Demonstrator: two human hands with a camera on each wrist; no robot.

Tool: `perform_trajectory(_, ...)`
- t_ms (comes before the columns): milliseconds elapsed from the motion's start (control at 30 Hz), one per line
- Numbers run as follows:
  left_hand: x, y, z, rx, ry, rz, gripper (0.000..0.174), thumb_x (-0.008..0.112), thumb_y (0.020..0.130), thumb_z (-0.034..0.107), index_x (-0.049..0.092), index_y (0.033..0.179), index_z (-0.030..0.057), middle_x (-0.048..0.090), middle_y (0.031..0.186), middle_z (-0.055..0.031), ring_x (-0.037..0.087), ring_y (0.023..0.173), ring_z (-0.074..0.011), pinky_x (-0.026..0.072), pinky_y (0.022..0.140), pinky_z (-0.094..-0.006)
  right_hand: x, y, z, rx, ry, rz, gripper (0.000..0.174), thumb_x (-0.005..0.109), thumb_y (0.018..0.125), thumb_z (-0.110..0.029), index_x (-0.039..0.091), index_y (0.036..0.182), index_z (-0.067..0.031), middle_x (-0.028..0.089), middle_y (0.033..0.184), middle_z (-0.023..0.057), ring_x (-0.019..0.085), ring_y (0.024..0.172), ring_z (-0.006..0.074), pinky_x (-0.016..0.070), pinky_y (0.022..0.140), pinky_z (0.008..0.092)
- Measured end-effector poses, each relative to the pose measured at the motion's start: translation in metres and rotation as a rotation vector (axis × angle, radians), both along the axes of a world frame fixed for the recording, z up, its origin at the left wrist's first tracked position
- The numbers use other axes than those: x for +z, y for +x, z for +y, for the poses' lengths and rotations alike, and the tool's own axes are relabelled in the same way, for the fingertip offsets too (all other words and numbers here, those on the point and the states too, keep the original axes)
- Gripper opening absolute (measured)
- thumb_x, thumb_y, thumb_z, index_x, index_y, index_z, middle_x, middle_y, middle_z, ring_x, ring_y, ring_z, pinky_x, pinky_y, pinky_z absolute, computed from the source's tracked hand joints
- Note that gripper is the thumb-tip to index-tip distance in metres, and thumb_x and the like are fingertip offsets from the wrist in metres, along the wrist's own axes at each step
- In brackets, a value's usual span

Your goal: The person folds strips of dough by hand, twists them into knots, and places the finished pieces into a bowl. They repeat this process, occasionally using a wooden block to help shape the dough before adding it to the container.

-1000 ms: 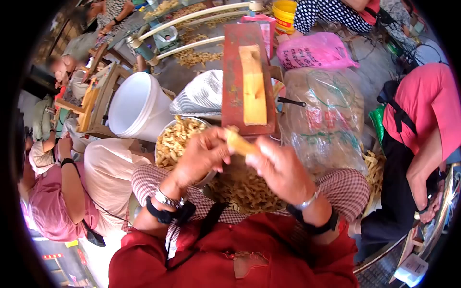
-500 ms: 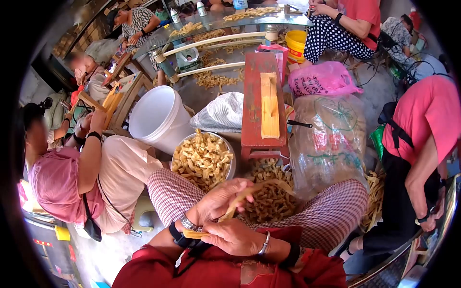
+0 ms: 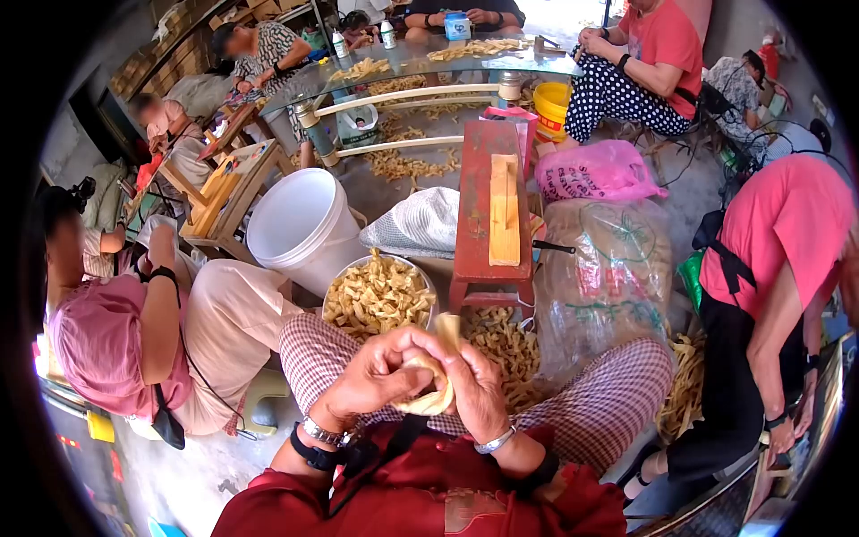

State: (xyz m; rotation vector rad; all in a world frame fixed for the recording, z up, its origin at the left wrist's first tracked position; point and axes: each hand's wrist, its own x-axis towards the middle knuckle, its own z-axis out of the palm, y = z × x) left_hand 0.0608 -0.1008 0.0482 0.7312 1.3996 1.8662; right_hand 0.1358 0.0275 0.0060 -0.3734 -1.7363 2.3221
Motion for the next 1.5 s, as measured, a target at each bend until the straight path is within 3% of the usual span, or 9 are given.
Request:
perform_trajectory(100,0.007,-0.008,-0.005,0.197,-0.206,0.892,0.019,0.06,0.077,-0.005,0.058,0.095,0.002,0.056,0.071,-0.0064,0.06,0.07,-0.0242,0.048,0.062,-0.0292,0.018,-0.001,0.007,0.132,0.036,-0.154,0.031,0.046,0.094,-0.027,0.058,0.084,-0.001,0.051,0.066,-0.002,0.045,0.06,0.0068,0.0386,0.056,0.0244)
perform_trajectory(267,0.014,0.002,-0.01,0.289,-0.287,1.21,0.021,0.061,0.074,-0.002,0.058,0.094,0.0031,0.058,0.094,-0.0122,0.061,0.077,-0.0285,0.0498,0.063,-0.0349,0.011,-0.003,0.022,0.336,0.211,-0.091,0.035,0.042,0.093,-0.026,0.055,0.077,0.0022,0.053,0.065,0.0042,0.048,0.059,0.0125,0.0391,0.058,0.029)
perform_trajectory(467,-0.012,-0.007,-0.013,0.056,-0.366,0.74,0.017,0.061,0.082,-0.001,0.056,0.098,0.002,0.061,0.088,-0.0097,0.063,0.079,-0.0187,0.0484,0.063,-0.026,-0.001,0.004,0.026,0.32,0.417,0.012,0.034,0.045,0.096,-0.027,0.056,0.083,0.0029,0.055,0.069,0.0107,0.053,0.064,0.0176,0.0419,0.059,0.0304)
perform_trajectory(567,-0.023,-0.006,-0.01,-0.102,-0.004,-0.176,0.015,0.058,0.088,0.005,0.056,0.103,0.0027,0.062,0.083,-0.0038,0.06,0.075,-0.0093,0.045,0.06,-0.021,-0.003,0.009,0.025,0.193,0.537,0.217,0.026,0.05,0.094,-0.024,0.054,0.09,0.001,0.054,0.072,0.0123,0.055,0.063,0.0183,0.0432,0.06,0.0306)
perform_trajectory(633,-0.023,-0.006,-0.012,-0.249,0.016,-0.321,0.021,0.056,0.091,0.008,0.055,0.111,0.003,0.061,0.09,-0.0012,0.052,0.071,-0.0034,0.0406,0.059,-0.0168,-0.006,0.014,0.028,0.14,0.64,0.318,0.025,0.05,0.094,-0.024,0.054,0.09,0.0002,0.054,0.072,0.0123,0.055,0.062,0.0187,0.0431,0.059,0.0298)
perform_trajectory(900,-0.025,0.01,0.0,-0.063,-0.126,0.435,0.039,0.059,0.087,0.004,0.051,0.124,0.0009,0.059,0.111,-0.0096,0.055,0.098,-0.0178,0.0434,0.089,-0.0299,-0.019,0.018,0.026,-0.048,0.459,0.162,0.036,0.044,0.097,-0.03,0.05,0.078,-0.0006,0.047,0.063,0.007,0.045,0.059,0.0137,0.0377,0.055,0.0318)
perform_trajectory(1100,-0.051,0.009,0.016,0.033,-0.019,0.617,0.033,0.048,0.095,0.024,0.056,0.119,0.0012,0.05,0.125,-0.0154,0.049,0.111,-0.0274,0.0401,0.094,-0.0344,-0.02,0.013,0.021,-0.112,0.419,0.114,0.031,0.041,0.097,-0.028,0.054,0.093,-0.0007,0.055,0.076,0.006,0.053,0.072,0.0165,0.0438,0.069,0.0284)
perform_trajectory(1267,-0.046,0.014,0.011,-0.174,-0.085,-0.013,0.046,0.037,0.099,0.036,0.055,0.12,-0.0014,0.056,0.118,-0.0107,0.055,0.095,-0.0145,0.0456,0.081,-0.0262,-0.033,0.018,0.03,-0.177,0.516,0.111,0.044,0.033,0.098,-0.04,0.048,0.107,0.0004,0.053,0.097,0.0117,0.053,0.088,0.0203,0.0426,0.08,0.0315)
perform_trajectory(1500,-0.049,0.01,0.013,-0.332,-0.118,-0.199,0.048,0.042,0.097,0.039,0.054,0.122,-0.0003,0.062,0.101,-0.0057,0.057,0.088,-0.0085,0.0451,0.074,-0.022,-0.018,0.026,0.034,-0.033,0.379,0.105,0.074,0.02,0.09,-0.065,0.046,0.113,0.0004,0.053,0.094,0.0088,0.054,0.081,0.0133,0.0438,0.074,0.0253)
